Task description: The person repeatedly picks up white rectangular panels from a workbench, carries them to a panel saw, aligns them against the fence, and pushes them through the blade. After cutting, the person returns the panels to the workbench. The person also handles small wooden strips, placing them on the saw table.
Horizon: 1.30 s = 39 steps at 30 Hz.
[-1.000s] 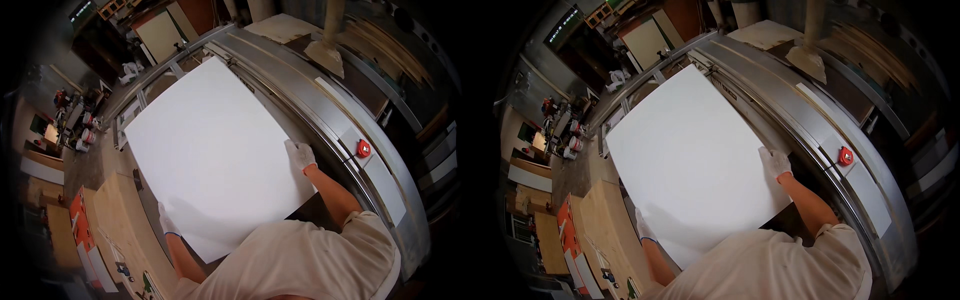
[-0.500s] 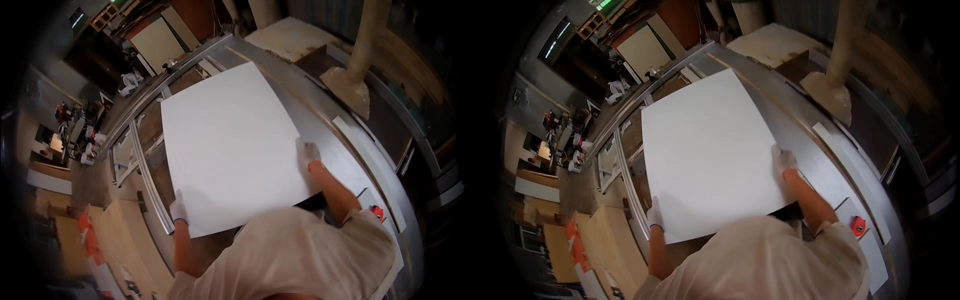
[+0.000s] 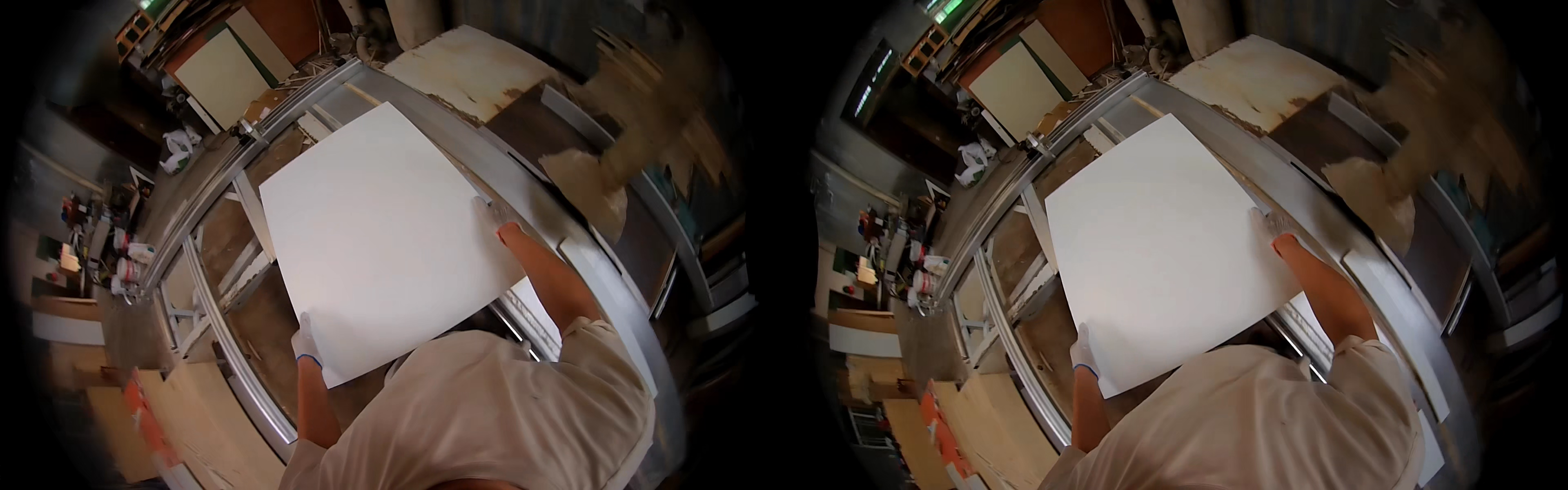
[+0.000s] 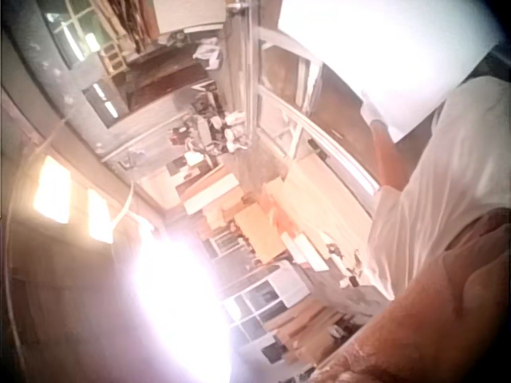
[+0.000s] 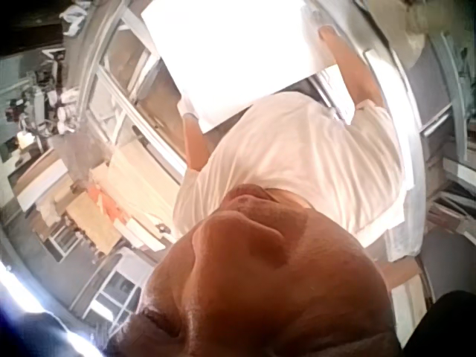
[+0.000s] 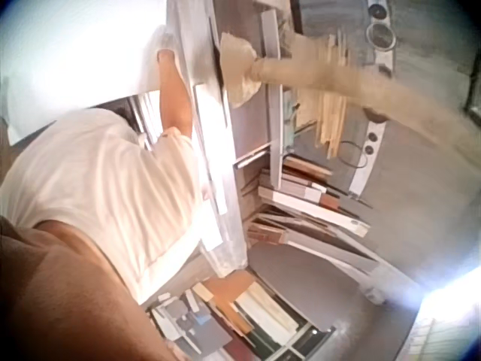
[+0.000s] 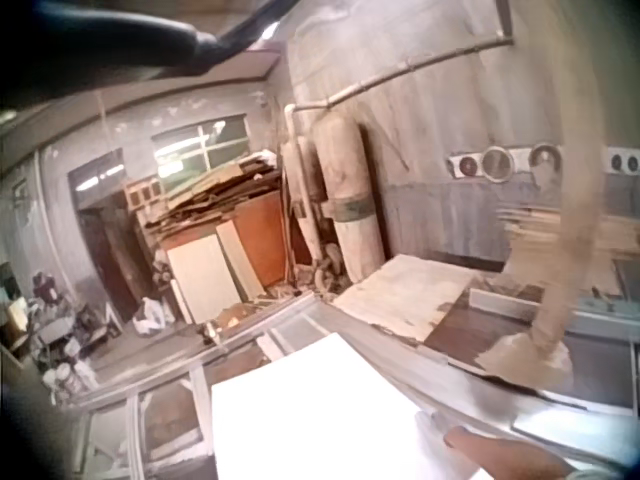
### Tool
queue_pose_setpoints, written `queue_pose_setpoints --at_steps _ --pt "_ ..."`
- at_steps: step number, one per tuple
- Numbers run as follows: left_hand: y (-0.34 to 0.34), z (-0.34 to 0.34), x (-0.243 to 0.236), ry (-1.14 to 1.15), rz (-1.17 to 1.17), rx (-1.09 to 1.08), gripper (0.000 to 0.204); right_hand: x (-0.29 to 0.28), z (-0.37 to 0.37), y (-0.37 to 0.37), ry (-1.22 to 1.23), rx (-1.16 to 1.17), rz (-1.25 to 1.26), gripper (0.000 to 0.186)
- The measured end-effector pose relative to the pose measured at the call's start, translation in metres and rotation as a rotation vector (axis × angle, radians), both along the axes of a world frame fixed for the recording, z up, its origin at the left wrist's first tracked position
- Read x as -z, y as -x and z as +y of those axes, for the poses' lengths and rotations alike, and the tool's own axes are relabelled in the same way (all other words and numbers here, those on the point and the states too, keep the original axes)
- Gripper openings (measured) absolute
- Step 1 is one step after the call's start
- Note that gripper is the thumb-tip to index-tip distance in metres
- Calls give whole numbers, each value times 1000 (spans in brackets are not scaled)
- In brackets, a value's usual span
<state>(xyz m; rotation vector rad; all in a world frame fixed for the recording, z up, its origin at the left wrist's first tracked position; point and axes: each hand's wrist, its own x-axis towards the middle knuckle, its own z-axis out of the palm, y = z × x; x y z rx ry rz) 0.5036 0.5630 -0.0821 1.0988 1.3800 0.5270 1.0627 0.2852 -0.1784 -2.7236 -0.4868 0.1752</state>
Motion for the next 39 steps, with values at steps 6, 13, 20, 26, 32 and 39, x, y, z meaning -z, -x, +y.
queue_pose_setpoints --at_steps 6,13,20,26,32,39 --pt "-94 48 19 187 -275 5 68 -67 72 -91 -42 -151 -29 71" --pt "-166 57 27 218 -226 93 75 -106 -2 64 -224 -317 11 39" --pt "-174 48 36 233 -130 78 75 -114 -197 306 196 -149 395 31" --pt "-158 51 37 380 -226 169 67 -71 -310 366 326 486 656 31" --pt "-145 34 35 393 -128 274 65 -8 -360 351 286 699 702 32" --pt "-141 13 34 329 -33 275 64 16 -381 360 263 753 773 32"
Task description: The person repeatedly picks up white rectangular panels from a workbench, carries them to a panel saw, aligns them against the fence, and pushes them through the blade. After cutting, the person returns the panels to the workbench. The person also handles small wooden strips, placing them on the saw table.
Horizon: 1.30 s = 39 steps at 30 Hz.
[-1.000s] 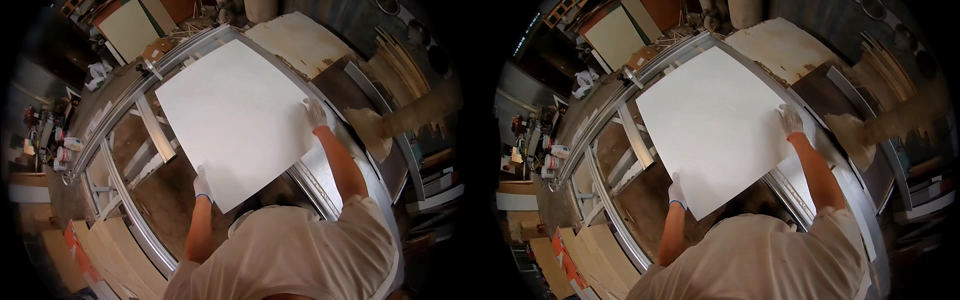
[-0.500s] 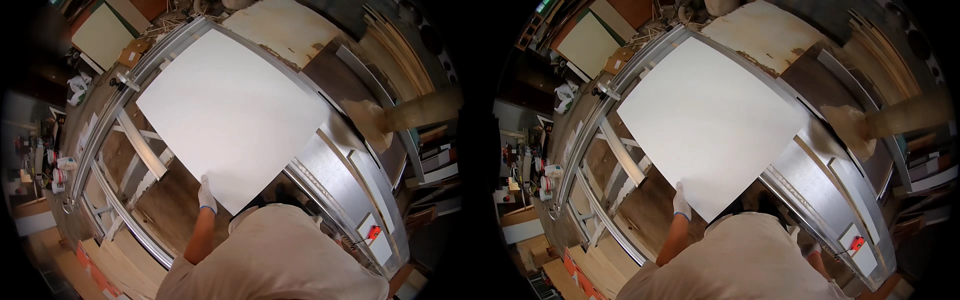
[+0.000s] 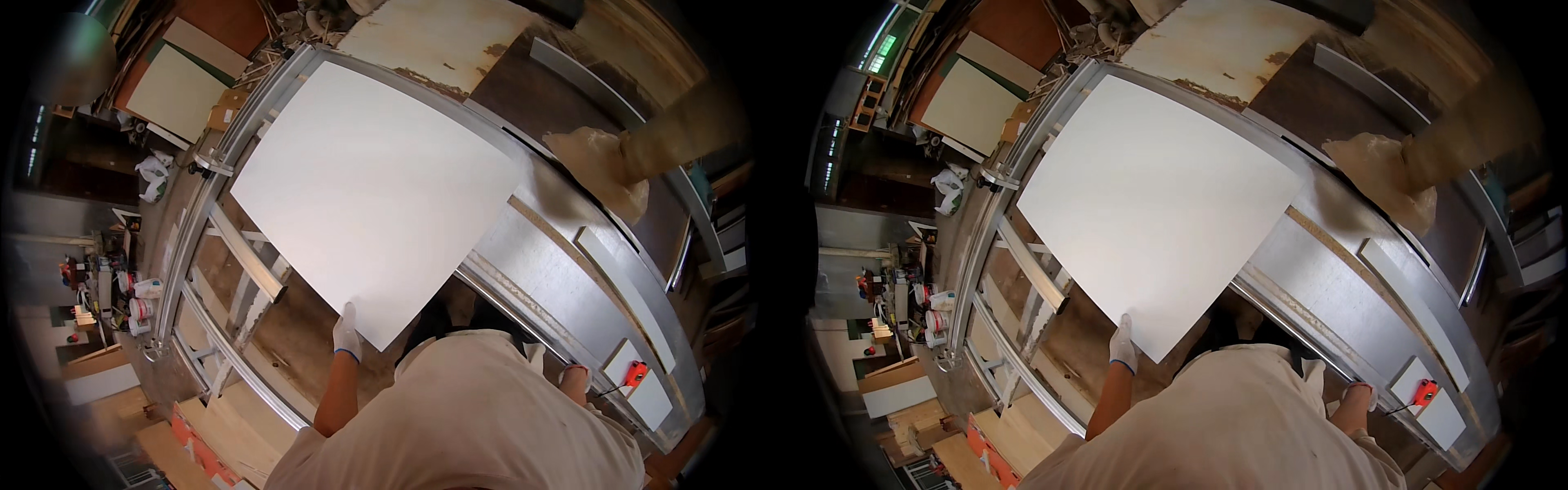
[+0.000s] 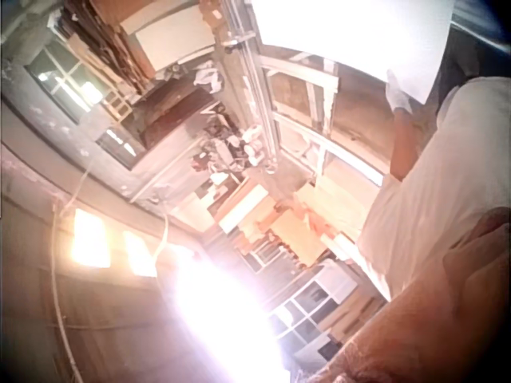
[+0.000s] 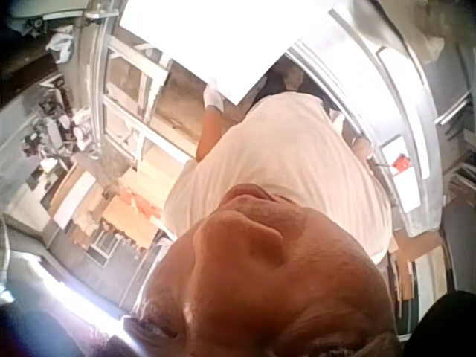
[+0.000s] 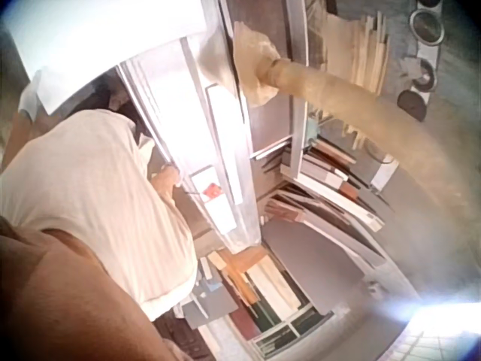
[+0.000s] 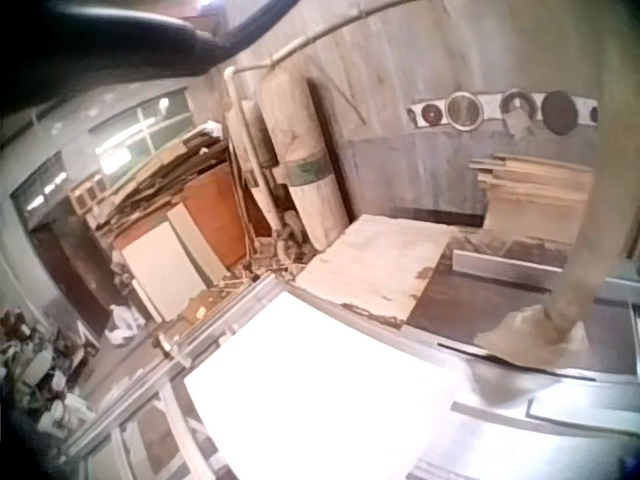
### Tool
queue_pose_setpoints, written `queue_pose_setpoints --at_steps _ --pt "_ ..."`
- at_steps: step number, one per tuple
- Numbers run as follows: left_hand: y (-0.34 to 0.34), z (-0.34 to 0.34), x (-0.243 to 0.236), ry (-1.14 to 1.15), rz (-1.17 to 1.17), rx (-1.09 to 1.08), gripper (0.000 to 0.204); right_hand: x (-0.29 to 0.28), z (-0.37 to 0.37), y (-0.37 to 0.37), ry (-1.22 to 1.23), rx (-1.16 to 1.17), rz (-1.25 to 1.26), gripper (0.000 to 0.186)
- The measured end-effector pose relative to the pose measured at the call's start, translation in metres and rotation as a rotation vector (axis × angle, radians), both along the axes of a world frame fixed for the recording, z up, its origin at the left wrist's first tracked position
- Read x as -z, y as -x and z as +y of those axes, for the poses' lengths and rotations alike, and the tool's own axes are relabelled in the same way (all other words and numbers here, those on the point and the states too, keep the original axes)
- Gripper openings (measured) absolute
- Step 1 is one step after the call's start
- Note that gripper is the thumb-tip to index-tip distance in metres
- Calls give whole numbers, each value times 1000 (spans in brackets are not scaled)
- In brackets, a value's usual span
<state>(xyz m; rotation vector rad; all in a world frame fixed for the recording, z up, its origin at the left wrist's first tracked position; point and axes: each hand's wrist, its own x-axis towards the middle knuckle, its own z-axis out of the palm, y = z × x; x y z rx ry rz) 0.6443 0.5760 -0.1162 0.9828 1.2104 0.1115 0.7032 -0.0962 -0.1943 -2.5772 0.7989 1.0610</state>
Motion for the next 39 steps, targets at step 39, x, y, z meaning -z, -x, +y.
queue_pose_setpoints --at_steps 39 --pt "68 -40 35 87 -187 -28 47 13 -35 -2 -92 -185 -21 36"
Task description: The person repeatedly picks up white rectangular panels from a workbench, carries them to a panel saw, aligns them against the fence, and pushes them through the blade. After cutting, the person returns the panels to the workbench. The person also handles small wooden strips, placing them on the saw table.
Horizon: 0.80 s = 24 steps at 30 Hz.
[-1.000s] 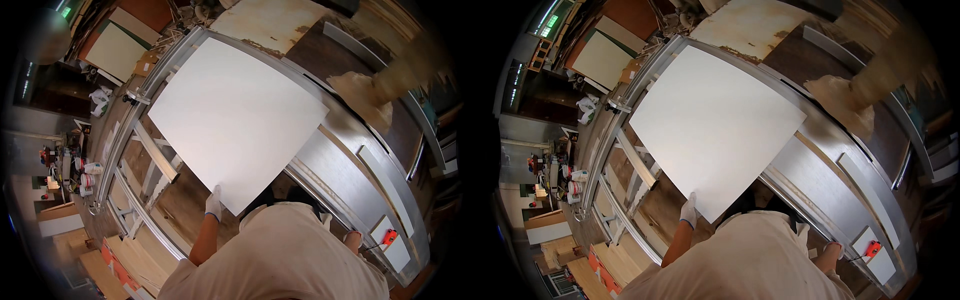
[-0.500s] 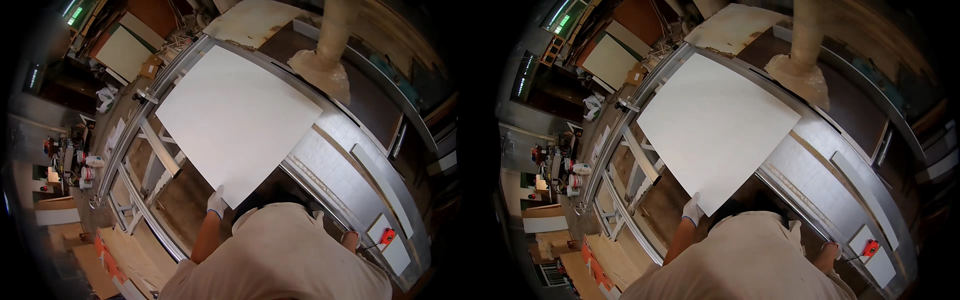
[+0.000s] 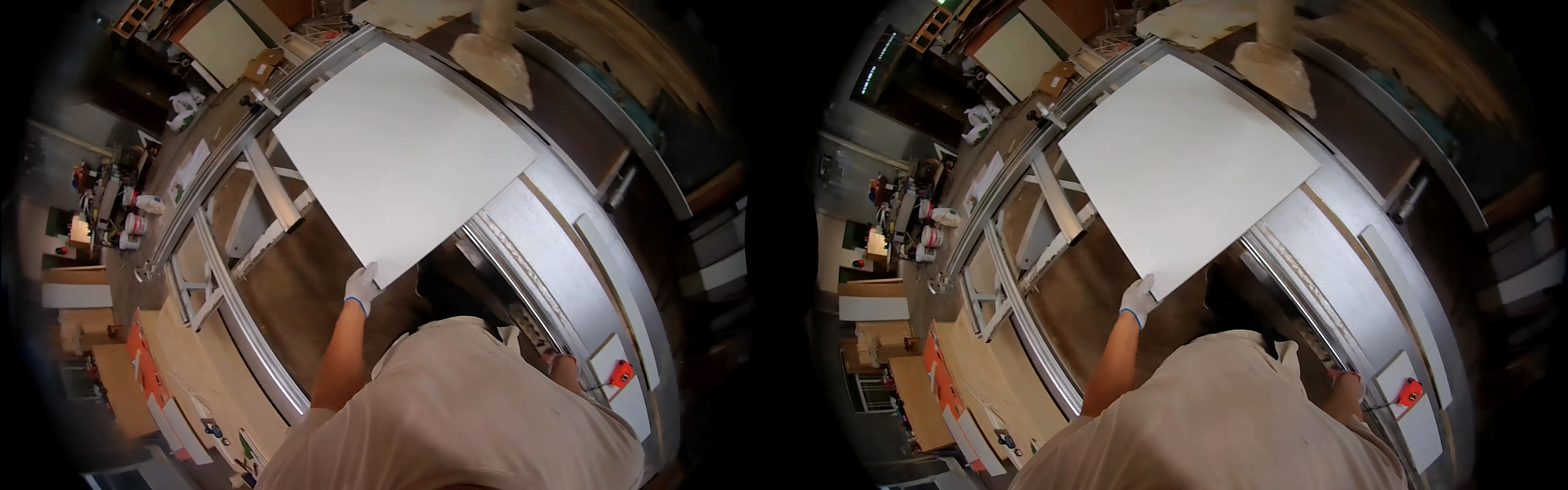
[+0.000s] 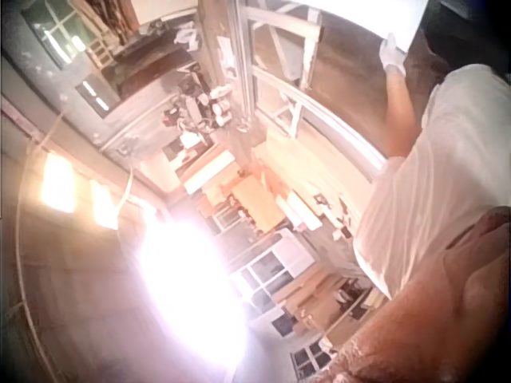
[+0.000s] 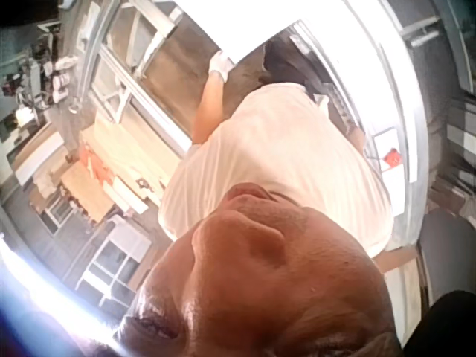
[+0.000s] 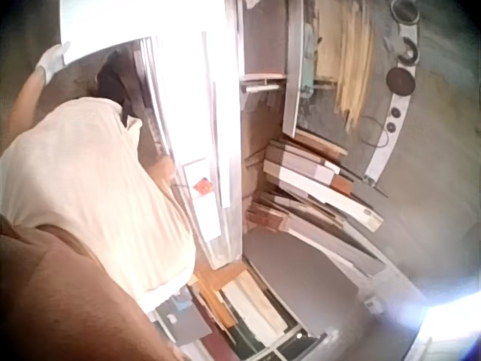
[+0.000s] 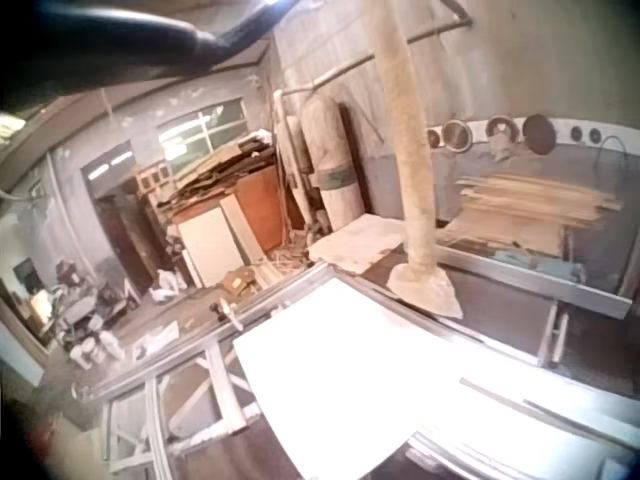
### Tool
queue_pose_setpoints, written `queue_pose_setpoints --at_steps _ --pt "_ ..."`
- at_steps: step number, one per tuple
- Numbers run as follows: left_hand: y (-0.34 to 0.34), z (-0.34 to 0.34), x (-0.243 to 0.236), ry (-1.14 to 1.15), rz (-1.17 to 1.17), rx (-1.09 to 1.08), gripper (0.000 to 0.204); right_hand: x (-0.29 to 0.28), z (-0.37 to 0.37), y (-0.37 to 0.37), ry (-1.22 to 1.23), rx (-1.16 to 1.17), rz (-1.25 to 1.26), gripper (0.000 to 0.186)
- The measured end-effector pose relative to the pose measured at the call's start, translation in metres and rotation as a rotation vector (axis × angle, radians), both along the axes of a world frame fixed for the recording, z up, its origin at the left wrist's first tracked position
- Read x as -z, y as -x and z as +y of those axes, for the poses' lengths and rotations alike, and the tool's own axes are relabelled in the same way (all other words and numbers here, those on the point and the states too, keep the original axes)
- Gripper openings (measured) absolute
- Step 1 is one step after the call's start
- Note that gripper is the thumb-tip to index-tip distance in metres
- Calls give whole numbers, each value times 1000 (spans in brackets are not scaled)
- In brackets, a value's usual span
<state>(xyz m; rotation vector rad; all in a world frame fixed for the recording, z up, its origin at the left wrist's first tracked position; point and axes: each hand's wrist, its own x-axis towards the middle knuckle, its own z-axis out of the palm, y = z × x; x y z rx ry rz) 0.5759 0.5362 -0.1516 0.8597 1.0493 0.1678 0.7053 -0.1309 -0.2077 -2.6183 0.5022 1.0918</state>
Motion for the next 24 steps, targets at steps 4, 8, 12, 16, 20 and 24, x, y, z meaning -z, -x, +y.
queue_pose_setpoints --at_steps 4,8,12,16,20,24 --pt "0 -5 -16 18 33 85 51 0 2 0 11 19 -15 37" --pt "-1 -5 -19 -24 72 102 50 1 1 3 20 31 -22 37" --pt "0 -5 -13 -24 56 122 50 10 -2 5 27 56 -27 37" --pt "5 -7 -11 -68 96 164 53 24 -10 11 31 85 -24 38" --pt "6 -13 -14 -90 110 167 57 31 -20 22 27 96 -6 38" --pt "2 -16 -18 -99 162 149 57 24 -23 26 25 98 8 39"
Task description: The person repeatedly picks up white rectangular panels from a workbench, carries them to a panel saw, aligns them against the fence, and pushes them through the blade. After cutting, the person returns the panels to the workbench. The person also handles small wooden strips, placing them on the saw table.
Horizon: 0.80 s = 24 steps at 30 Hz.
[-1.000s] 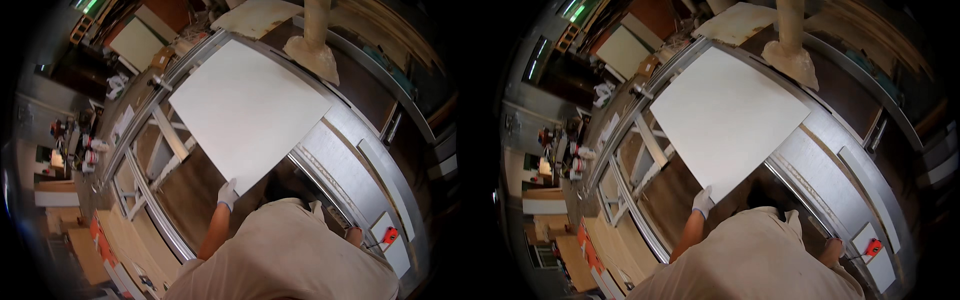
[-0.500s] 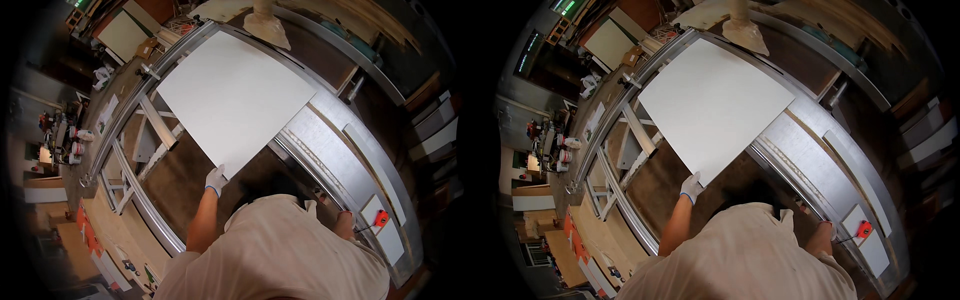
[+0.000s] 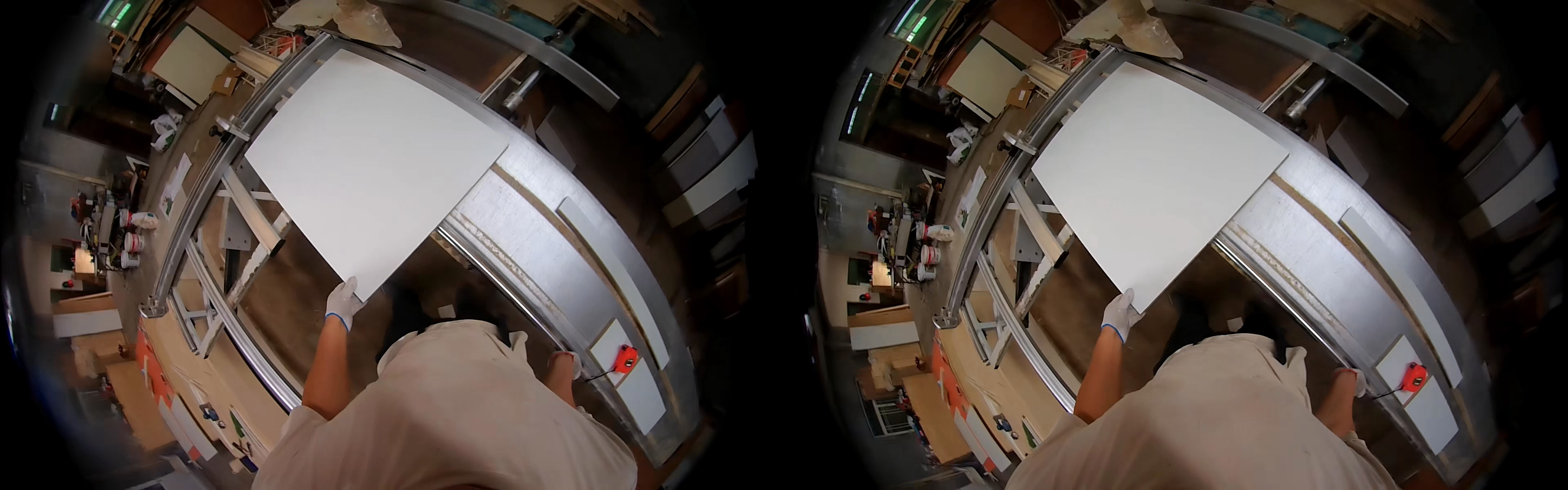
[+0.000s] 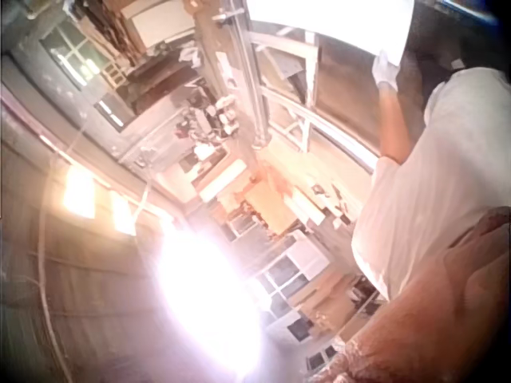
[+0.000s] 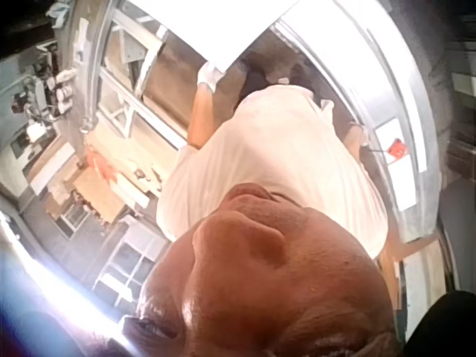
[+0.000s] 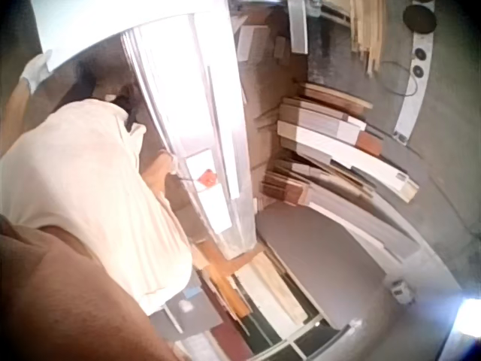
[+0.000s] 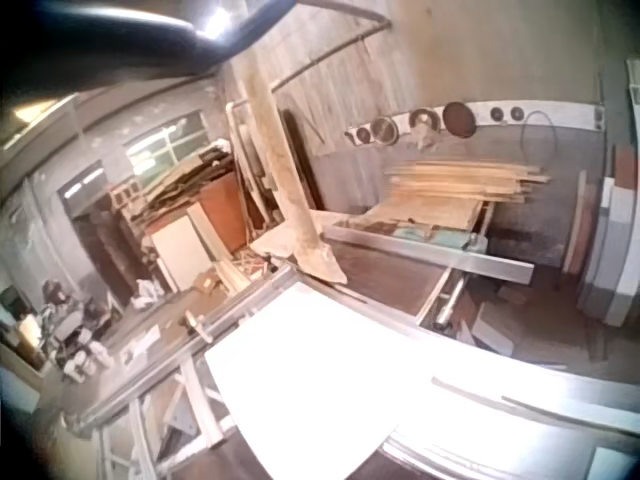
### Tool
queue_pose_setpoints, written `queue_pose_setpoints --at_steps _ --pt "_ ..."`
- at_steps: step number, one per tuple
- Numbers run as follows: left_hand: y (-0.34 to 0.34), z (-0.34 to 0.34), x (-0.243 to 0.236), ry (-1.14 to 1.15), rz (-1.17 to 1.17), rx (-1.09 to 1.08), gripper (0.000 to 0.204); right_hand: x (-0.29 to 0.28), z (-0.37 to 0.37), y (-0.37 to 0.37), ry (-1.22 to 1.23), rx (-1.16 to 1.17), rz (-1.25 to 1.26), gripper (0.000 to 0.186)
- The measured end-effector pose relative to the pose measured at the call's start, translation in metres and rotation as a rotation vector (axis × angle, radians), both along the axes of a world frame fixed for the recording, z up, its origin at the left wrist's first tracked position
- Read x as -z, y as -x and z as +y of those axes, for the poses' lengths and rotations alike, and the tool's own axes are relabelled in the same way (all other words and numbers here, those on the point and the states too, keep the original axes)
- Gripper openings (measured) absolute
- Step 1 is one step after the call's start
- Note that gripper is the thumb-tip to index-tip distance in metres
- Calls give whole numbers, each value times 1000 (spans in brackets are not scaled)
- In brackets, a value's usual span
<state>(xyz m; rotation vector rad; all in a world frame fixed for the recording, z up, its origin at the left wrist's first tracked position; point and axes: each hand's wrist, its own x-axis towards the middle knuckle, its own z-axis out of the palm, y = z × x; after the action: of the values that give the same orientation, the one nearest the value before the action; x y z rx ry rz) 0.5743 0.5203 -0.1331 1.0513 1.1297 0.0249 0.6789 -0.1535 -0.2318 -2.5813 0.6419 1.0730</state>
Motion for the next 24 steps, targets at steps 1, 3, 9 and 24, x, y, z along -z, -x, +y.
queue_pose_setpoints --at_steps 1,3,9,24 --pt "-1 0 0 27 -30 3 56 -2 0 -1 -3 -6 -2 39" --pt "-1 0 -1 54 -91 8 56 -7 2 -3 -8 -12 -4 39" --pt "5 14 17 14 11 20 57 -16 8 -7 -6 -23 -9 40" --pt "-1 14 -3 15 52 26 52 -40 10 -15 6 -66 0 42"
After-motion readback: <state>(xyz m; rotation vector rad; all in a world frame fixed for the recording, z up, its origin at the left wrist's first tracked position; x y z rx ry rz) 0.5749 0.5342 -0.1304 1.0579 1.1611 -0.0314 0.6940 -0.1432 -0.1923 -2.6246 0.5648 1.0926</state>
